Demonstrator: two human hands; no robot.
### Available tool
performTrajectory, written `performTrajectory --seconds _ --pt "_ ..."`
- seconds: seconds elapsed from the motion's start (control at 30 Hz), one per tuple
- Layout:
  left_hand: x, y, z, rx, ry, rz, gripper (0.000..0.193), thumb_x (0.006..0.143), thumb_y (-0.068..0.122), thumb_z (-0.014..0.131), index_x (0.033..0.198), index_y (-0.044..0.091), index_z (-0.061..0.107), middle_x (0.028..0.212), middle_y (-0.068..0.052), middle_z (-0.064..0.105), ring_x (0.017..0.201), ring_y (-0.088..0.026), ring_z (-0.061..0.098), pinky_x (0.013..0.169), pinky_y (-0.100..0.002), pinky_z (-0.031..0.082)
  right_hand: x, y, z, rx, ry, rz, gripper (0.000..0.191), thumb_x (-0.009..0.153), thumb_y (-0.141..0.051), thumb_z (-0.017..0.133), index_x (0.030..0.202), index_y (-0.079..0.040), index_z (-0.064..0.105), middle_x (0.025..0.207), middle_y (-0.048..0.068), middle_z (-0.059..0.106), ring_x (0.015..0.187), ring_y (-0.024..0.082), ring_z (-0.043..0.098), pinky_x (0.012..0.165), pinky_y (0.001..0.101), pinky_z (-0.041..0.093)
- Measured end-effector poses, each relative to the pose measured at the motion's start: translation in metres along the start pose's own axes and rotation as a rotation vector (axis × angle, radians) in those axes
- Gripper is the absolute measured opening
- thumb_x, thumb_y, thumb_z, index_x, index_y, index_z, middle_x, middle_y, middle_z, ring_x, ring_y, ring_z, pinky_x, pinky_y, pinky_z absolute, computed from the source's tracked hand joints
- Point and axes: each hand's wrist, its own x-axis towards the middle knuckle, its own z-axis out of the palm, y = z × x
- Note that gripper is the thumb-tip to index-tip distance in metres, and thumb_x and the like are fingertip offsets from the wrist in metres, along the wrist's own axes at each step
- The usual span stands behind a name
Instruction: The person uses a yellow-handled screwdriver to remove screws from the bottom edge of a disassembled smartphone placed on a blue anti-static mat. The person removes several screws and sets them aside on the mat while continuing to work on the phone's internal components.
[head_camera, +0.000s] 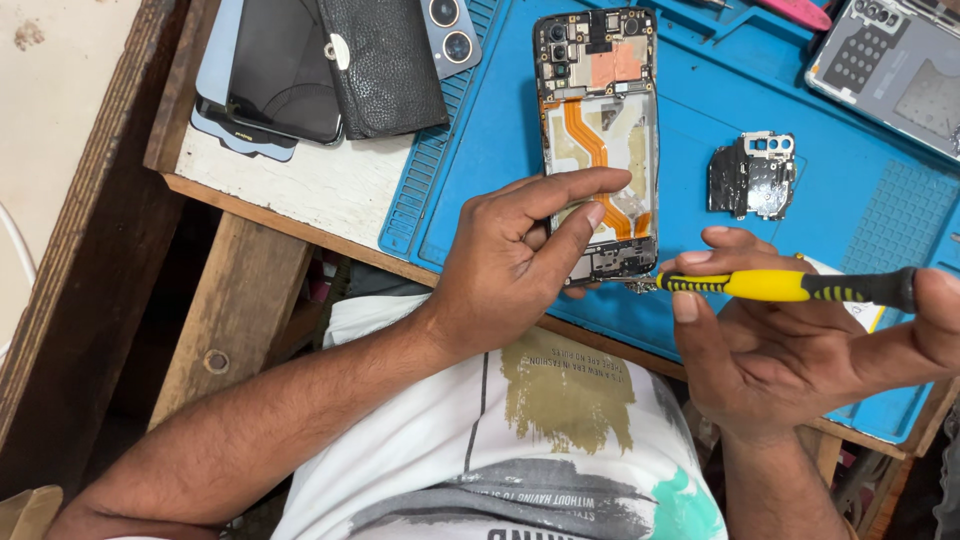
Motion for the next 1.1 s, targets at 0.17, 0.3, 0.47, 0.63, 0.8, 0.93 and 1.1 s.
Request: performTrajectory --seconds 0.17,0.3,0.47,0.63,0.8,0.93,1.1 --pt "0.000 0.001 0.001 -0.024 -0.006 -0.015 0.028 0.109 0.009 0.056 0.135 0.004 0.065 0.122 -0.010 0.074 0.068 0.000 0.064 0.055 -0.019 0.063 0.008 -0.006 0.002 -0.007 0.019 -0.026 0.099 0.104 0.011 0.072 0.156 -0.031 -0.001 0.116 0.016 0.068 0.104 0.026 0.079 0.107 0.0432 0.064" --pt "0.001 0.005 0.002 -0.049 -0.001 -0.040 0.028 0.109 0.010 0.057 0.136 0.004 0.065 0.120 -0.010 0.073 0.079 -0.002 0.071 0.062 -0.022 0.063 0.014 -0.011 0.000 -0.024 0.025 -0.077 0.095 0.104 0.009 0.074 0.153 -0.030 0.003 0.129 0.012 0.054 0.102 0.026 0.079 0.103 0.0424 0.065" --pt "0.002 0.008 0.002 -0.025 -0.003 -0.091 0.029 0.108 0.011 0.057 0.135 0.004 0.066 0.110 -0.010 0.073 0.075 -0.003 0.071 0.060 -0.022 0.062 0.019 -0.012 0.001 0.016 0.042 -0.112 0.095 0.101 0.008 0.077 0.154 -0.029 0.008 0.135 0.003 0.053 0.100 0.027 0.079 0.101 0.0433 0.066" --pt "0.001 0.008 0.004 -0.010 0.003 -0.077 0.029 0.108 0.011 0.057 0.134 0.004 0.066 0.116 -0.010 0.071 0.076 -0.004 0.071 0.060 -0.021 0.062 0.019 -0.009 0.004 0.051 0.062 -0.131 0.095 0.098 0.008 0.078 0.152 -0.030 0.010 0.135 0.014 0.045 0.099 0.026 0.078 0.101 0.0441 0.067" --pt "0.001 0.007 0.007 -0.020 0.018 -0.077 0.028 0.107 0.010 0.058 0.133 0.003 0.067 0.123 -0.011 0.070 0.082 -0.006 0.074 0.060 -0.019 0.065 0.019 -0.012 0.006 0.085 0.049 -0.098 0.093 0.097 0.009 0.077 0.149 -0.030 0.010 0.129 0.010 0.057 0.099 0.025 0.078 0.102 0.0434 0.064" --pt "0.001 0.007 0.008 -0.008 0.014 -0.068 0.027 0.107 0.008 0.059 0.132 0.003 0.067 0.123 -0.012 0.070 0.081 -0.007 0.074 0.060 -0.019 0.065 0.023 -0.014 0.004 0.114 0.054 -0.116 0.087 0.094 0.009 0.076 0.145 -0.026 0.015 0.127 0.014 0.052 0.096 0.026 0.077 0.101 0.0460 0.066" --pt "0.002 0.007 0.011 -0.020 0.017 -0.051 0.026 0.107 0.008 0.059 0.130 0.001 0.065 0.124 -0.010 0.071 0.079 -0.006 0.074 0.060 -0.019 0.065 0.025 -0.013 -0.004 0.088 0.069 -0.092 0.088 0.100 0.010 0.074 0.153 -0.023 0.012 0.134 0.006 0.055 0.100 0.024 0.077 0.100 0.0391 0.066"
